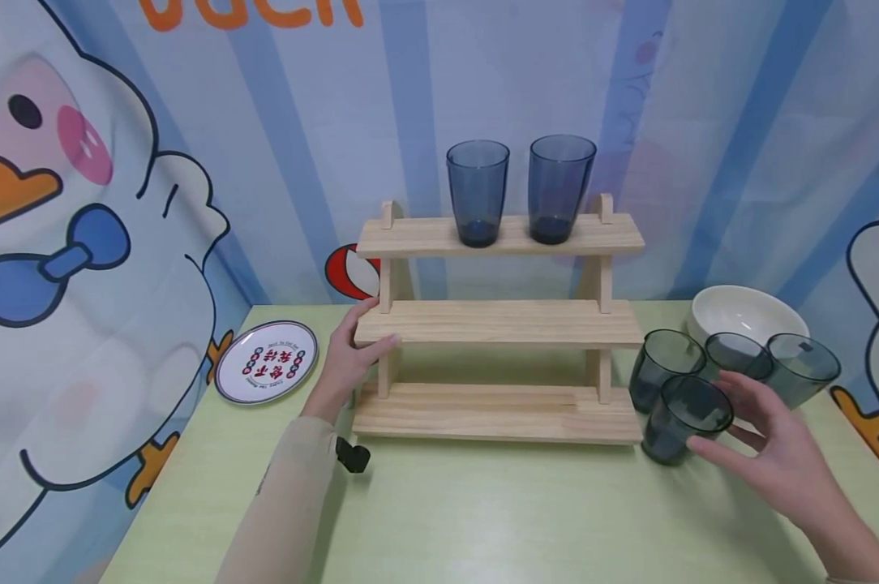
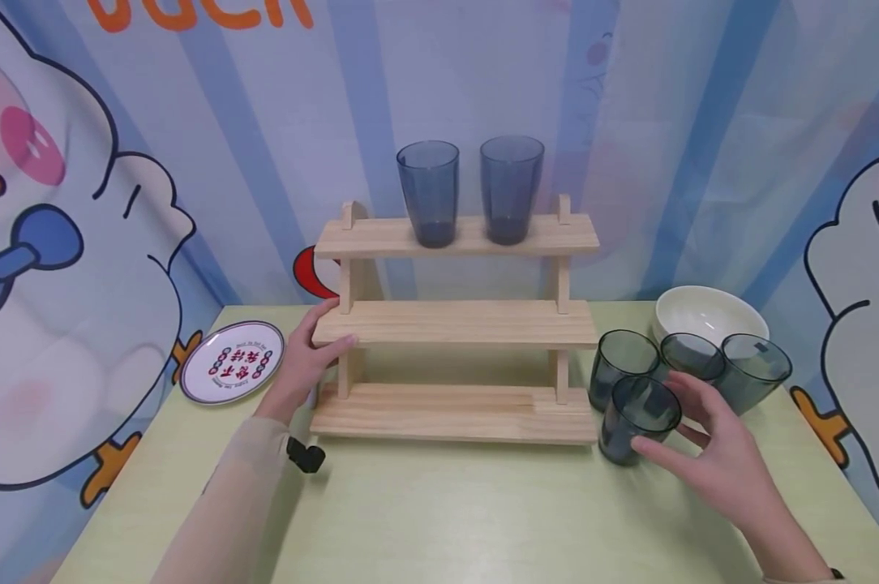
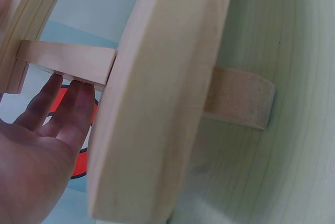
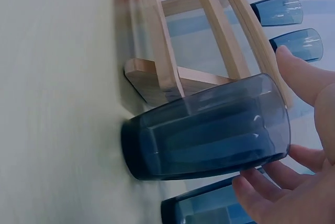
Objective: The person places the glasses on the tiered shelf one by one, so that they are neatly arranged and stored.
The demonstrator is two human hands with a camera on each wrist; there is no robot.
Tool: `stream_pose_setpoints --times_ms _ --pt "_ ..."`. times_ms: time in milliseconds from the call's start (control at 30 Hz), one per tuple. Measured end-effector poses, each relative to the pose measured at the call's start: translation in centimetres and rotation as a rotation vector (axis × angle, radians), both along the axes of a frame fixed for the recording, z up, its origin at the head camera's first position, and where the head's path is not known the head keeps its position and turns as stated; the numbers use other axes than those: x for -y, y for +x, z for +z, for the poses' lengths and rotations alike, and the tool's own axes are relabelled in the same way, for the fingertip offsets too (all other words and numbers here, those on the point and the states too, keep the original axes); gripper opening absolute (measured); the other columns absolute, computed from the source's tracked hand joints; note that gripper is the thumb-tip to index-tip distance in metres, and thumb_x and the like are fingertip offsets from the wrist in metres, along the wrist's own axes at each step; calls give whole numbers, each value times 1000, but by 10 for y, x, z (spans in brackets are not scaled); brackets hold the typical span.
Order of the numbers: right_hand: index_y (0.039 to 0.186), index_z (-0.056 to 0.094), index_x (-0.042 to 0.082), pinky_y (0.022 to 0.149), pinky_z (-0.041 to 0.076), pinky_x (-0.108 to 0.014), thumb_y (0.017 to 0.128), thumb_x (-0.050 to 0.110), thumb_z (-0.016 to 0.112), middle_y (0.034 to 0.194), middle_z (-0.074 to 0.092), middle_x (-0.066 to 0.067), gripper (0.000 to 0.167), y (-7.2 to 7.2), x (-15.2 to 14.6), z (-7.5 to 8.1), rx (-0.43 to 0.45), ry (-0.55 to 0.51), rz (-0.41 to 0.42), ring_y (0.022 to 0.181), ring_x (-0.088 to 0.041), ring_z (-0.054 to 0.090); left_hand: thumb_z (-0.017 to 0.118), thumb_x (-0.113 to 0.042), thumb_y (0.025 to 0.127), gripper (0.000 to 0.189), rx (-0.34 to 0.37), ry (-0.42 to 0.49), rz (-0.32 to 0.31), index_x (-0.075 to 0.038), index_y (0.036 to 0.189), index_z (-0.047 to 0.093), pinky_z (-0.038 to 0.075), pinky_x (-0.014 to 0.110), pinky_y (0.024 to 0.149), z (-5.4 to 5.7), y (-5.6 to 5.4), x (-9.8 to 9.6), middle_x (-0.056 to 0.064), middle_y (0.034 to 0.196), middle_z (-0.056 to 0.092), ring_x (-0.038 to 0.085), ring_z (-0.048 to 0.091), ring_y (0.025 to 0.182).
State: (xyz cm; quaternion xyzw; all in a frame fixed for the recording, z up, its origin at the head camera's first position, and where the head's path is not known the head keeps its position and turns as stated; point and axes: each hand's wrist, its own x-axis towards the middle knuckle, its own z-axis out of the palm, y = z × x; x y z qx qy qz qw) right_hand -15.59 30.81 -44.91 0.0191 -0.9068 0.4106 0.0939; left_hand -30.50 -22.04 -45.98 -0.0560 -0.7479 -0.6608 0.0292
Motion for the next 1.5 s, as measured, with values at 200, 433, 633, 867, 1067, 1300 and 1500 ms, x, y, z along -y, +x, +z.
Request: stream_pose_setpoints --times_ms 200,433,633,867,1067,1300,1500 --pt "166 24 4 77 44 -2 88 33 88 156 42 -31 104 -2 3 -7 74 -60 -34 133 -51 46 81 -18 93 73 -3 3 -2 -27 157 48 46 51 111 1 1 -1 12 153 49 31 54 128" --pt "165 23 3 88 53 -14 89 30 87 153 44 -30 103 -4 9 -15 106 -103 -57 133 -49 50 82 -18 93 72 -10 -2 0 -27 156 48 46 53 110 2 1 -1 11 153 49 32 55 128" --pt "164 21 5 80 47 -6 92 20 85 150 43 -22 97 -5 10 -26 73 -194 -36 112 5 50 82 -18 93 71 -13 2 3 -27 155 49 46 53 110 1 1 -1 11 154 48 32 54 127" --pt "159 23 19 83 47 -6 92 10 82 131 51 13 90 -8 10 -32 9 -272 8 112 8 53 80 -15 93 74 6 12 1 -28 158 46 45 53 111 1 0 -1 11 157 45 33 53 129" --pt "155 24 25 84 45 -6 93 8 82 128 55 16 87 -8 10 -34 -2 -285 20 114 6 55 79 -13 94 75 -4 9 3 -27 159 45 44 55 112 2 0 -2 12 158 45 33 51 130" --pt "156 24 24 85 42 -5 94 11 81 127 56 15 85 -9 12 -34 -8 -265 4 113 7 55 81 -18 94 72 -9 -3 0 -28 157 47 45 54 111 0 0 0 11 155 46 33 53 129" --pt "157 24 22 86 40 -6 93 13 82 126 56 16 87 -9 12 -36 -4 -256 -20 112 9 54 81 -20 93 73 -4 12 -10 -30 157 47 46 53 110 0 3 0 12 155 46 33 54 129"
